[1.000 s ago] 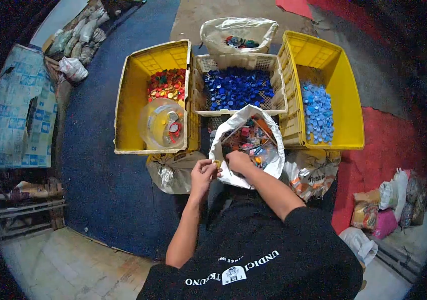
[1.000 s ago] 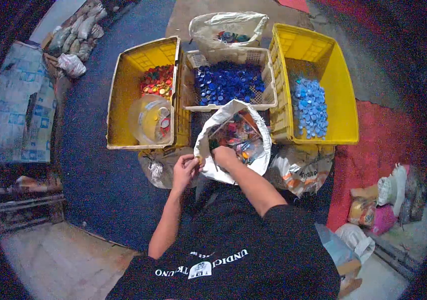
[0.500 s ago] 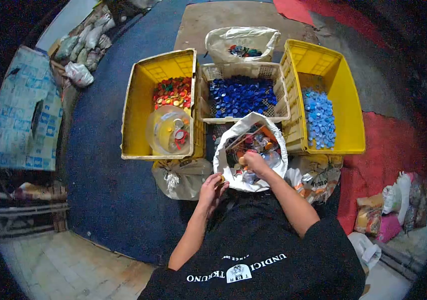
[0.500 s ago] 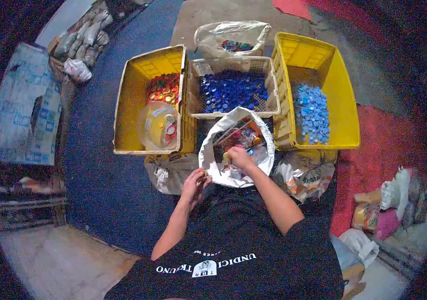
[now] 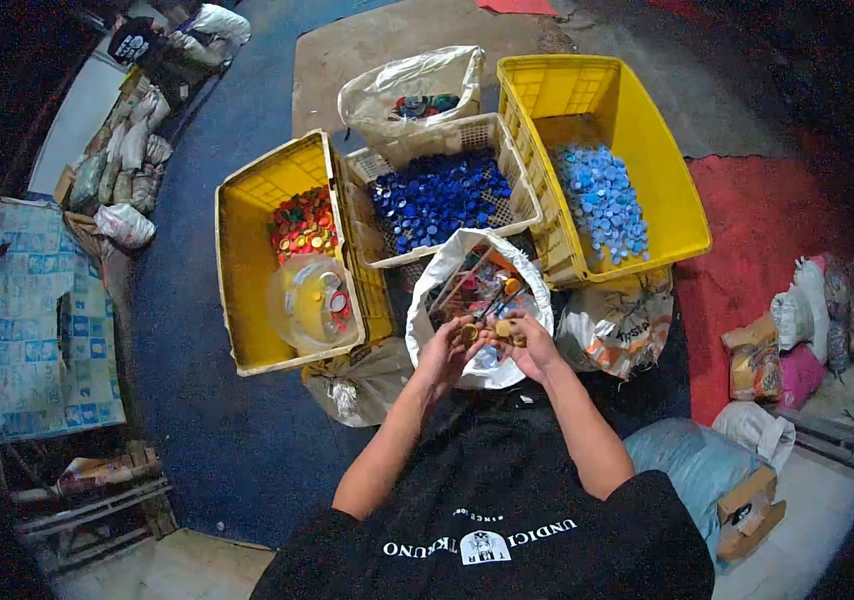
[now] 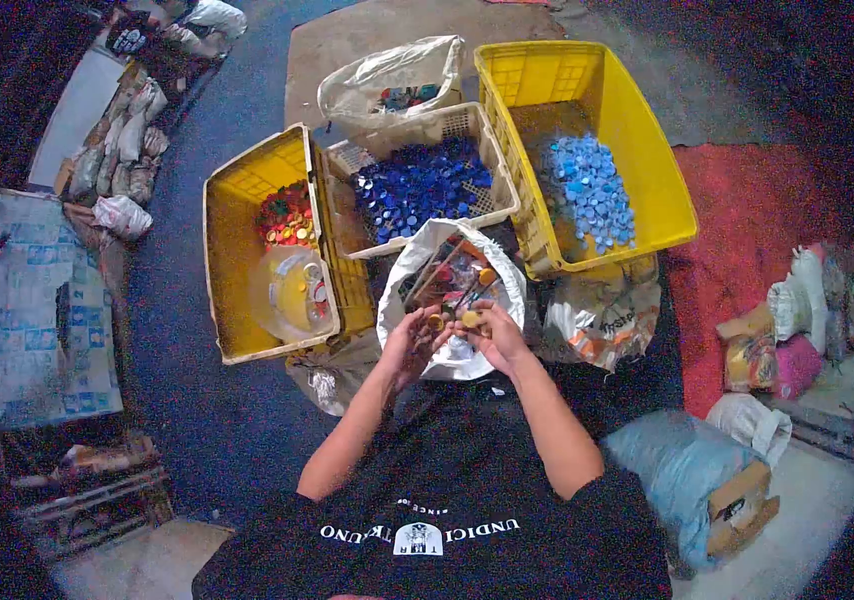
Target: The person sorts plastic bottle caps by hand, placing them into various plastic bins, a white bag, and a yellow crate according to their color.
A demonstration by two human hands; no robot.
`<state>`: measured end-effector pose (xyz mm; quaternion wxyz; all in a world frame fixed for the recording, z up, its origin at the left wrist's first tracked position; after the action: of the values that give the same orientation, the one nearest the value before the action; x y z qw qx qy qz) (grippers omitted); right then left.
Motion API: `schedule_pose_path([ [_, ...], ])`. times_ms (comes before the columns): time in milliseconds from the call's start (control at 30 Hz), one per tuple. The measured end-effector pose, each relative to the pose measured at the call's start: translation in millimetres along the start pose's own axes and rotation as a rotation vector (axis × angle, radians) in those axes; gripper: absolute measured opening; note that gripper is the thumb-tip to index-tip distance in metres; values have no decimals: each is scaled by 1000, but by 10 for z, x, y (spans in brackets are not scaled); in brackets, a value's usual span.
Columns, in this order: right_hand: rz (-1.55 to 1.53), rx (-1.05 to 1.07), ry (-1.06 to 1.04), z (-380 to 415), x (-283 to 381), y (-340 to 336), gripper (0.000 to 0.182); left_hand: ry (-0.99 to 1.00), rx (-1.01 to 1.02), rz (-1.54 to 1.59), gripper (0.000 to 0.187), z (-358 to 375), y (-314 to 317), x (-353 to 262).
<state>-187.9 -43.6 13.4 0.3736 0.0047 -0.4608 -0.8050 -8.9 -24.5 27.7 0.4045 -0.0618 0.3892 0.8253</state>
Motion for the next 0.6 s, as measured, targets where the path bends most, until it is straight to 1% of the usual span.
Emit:
schedule_pose_path([
  [33,31,-39,27,-61,-55,-100,18,-7,-2,16,42,23,-7,-9],
  [133,30,-22,75,-112,-214,-153,20,-33,-44,-3,41,88,-151,-10],
  [167,-1,-75,120,-129,-300,-157,23,-21,-43,13,41,121,-211,-11],
  [233,42,-64,192,-59,-382,52,22,-15,-107,77,38,231,-317,-37],
  [300,125,-58,231,-81,-516,210,22,1,-82,105,38,272,-512,-74],
  [333,76,-39,305,-133,-582,268,24,6,-56,114,38,297,-586,-127],
  [367,79,3,360,-224,-672,264,23,7,-85,151,37,316,-655,-200],
  [400,86,45,415,-328,-720,283,24,36,-72,167,37,302,-739,-321],
  [433,100,-45,382,-368,-780,474,26,40,-81,198,36,299,-857,-434],
  [467,118,-75,406,-449,-810,670,28,42,-90,226,35,292,-981,-543],
  [500,182,-19,400,-613,-847,835,29,115,-89,231,32,293,-1060,-705],
  [533,240,27,395,-724,-872,1048,30,205,-29,288,29,285,-1102,-905],
  [567,218,86,328,-869,-915,1282,34,226,-29,347,20,266,-1184,-1156],
  [600,196,151,263,-982,-935,1665,39,380,-15,385,19,288,-1165,-1432],
])
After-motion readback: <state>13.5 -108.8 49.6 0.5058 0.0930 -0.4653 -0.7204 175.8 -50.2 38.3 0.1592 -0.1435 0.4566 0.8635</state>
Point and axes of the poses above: each hand's wrist, its own z-axis away from the middle knuckle, its own y-axis out of the palm, x = y × z, the point moved 1 cm from there along -z, towards the middle knuckle, and after that the axes turned 3 degrees about -z, right-handed, at the moved point
